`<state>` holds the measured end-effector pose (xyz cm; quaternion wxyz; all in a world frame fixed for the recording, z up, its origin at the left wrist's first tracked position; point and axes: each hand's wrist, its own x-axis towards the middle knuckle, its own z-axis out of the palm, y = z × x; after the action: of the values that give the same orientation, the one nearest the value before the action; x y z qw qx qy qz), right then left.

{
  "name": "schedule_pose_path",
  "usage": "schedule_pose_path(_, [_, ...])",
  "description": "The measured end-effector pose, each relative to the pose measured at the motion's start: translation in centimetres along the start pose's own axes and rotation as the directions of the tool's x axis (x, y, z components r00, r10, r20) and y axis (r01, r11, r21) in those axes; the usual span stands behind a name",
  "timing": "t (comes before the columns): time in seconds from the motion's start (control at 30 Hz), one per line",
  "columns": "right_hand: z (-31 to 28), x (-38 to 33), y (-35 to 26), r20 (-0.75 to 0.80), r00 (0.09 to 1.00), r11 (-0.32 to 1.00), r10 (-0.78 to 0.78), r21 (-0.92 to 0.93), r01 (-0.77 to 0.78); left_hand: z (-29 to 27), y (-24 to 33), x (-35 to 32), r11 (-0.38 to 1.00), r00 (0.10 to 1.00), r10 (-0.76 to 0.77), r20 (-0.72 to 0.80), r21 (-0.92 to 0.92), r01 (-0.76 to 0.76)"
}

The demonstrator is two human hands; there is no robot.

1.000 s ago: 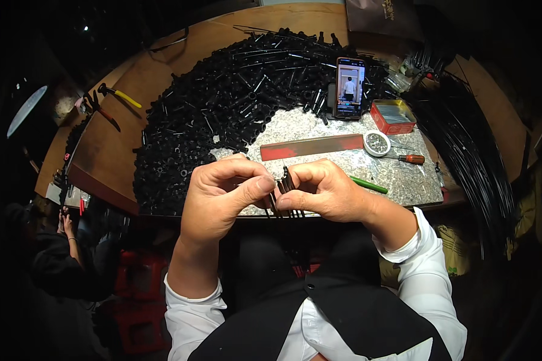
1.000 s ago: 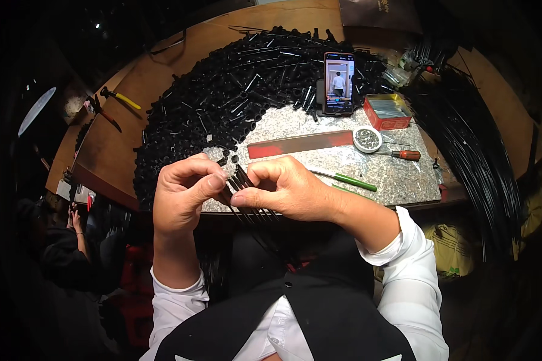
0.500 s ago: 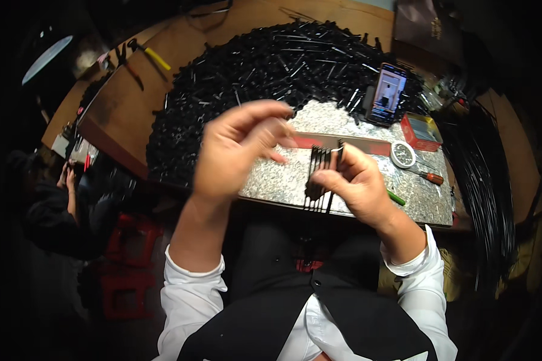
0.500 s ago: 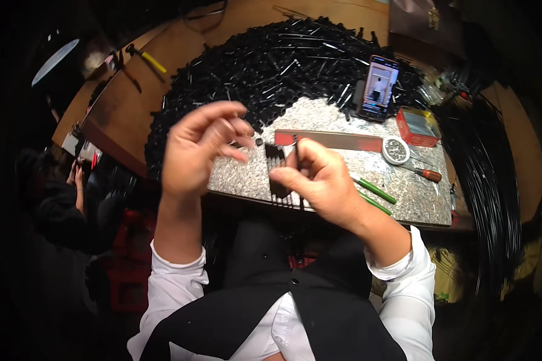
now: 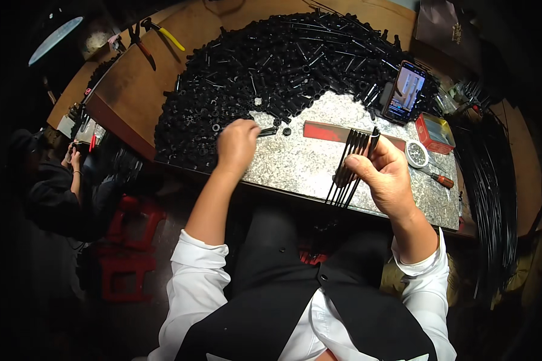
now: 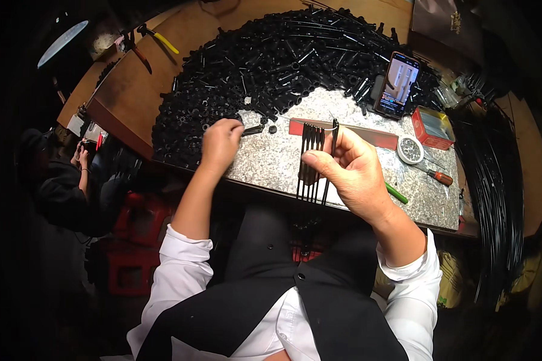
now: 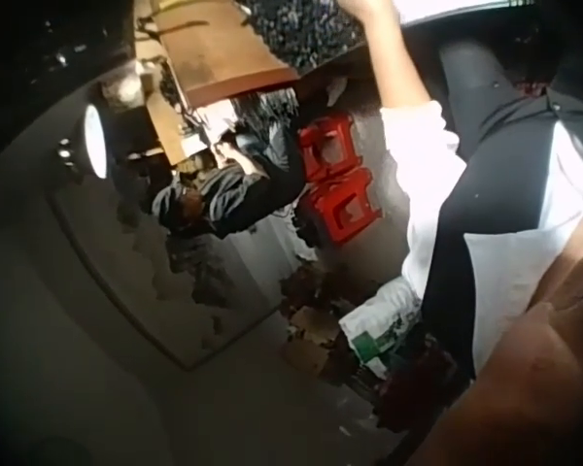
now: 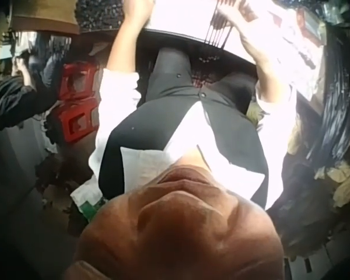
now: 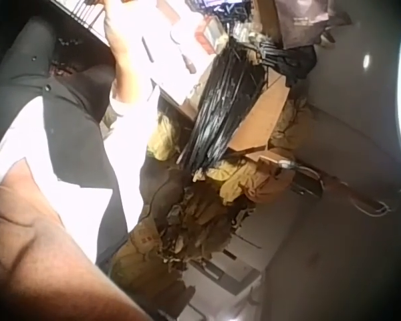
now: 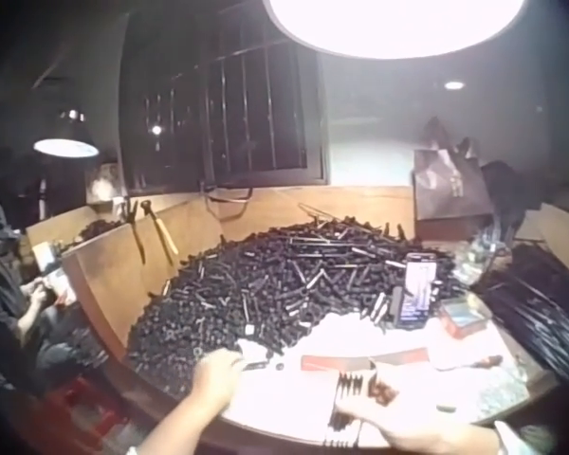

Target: Assembling wire harnesses by inserting individual wires into a connector housing and securing them using a hand tool.

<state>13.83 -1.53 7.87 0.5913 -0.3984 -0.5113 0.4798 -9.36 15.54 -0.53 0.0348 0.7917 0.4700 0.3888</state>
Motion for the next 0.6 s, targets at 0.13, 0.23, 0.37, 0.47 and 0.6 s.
schedule_pose_path(0.13, [0.0, -0.1, -0.1, -0.014, 1.0, 1.0, -0.019, -0.013, 0.019, 2.4, 3.4, 0.1, 0.988, 0.984, 0.151, 0.098, 0.014, -0.153])
schedule_pose_path(0.23, [-0.1, -0.2, -0.1, -0.01, 1.0, 1.0, -0.01, -0.002, 0.01, 3.9, 4.5, 0.6, 0.977, 0.973, 0.153, 0.174, 0.123, -0.176])
schedule_pose_path(0.37, [-0.9, -0.2, 0.2, 0.016, 0.999, 0.998, -0.043, -0.049, 0.044, 5.7, 3.1, 0.4, 0.951, 0.952, 0.18, 0.248, 0.203, -0.233])
schedule_pose_path(0.47, [-1.0, -0.1, 0.3, 0.016, 0.999, 0.999, -0.042, 0.01, 0.042, 4.7, 4.0, 0.4, 0.96, 0.953, 0.227, 0.199, 0.121, -0.254])
schedule_pose_path(0.6, [-1.4, 0.1, 0.7, 0.044, 0.998, 0.998, -0.053, 0.025, 0.052, 1.8, 7.7, 1.3, 0.553, 0.976, 0.011, 0.217, -0.815, 0.175])
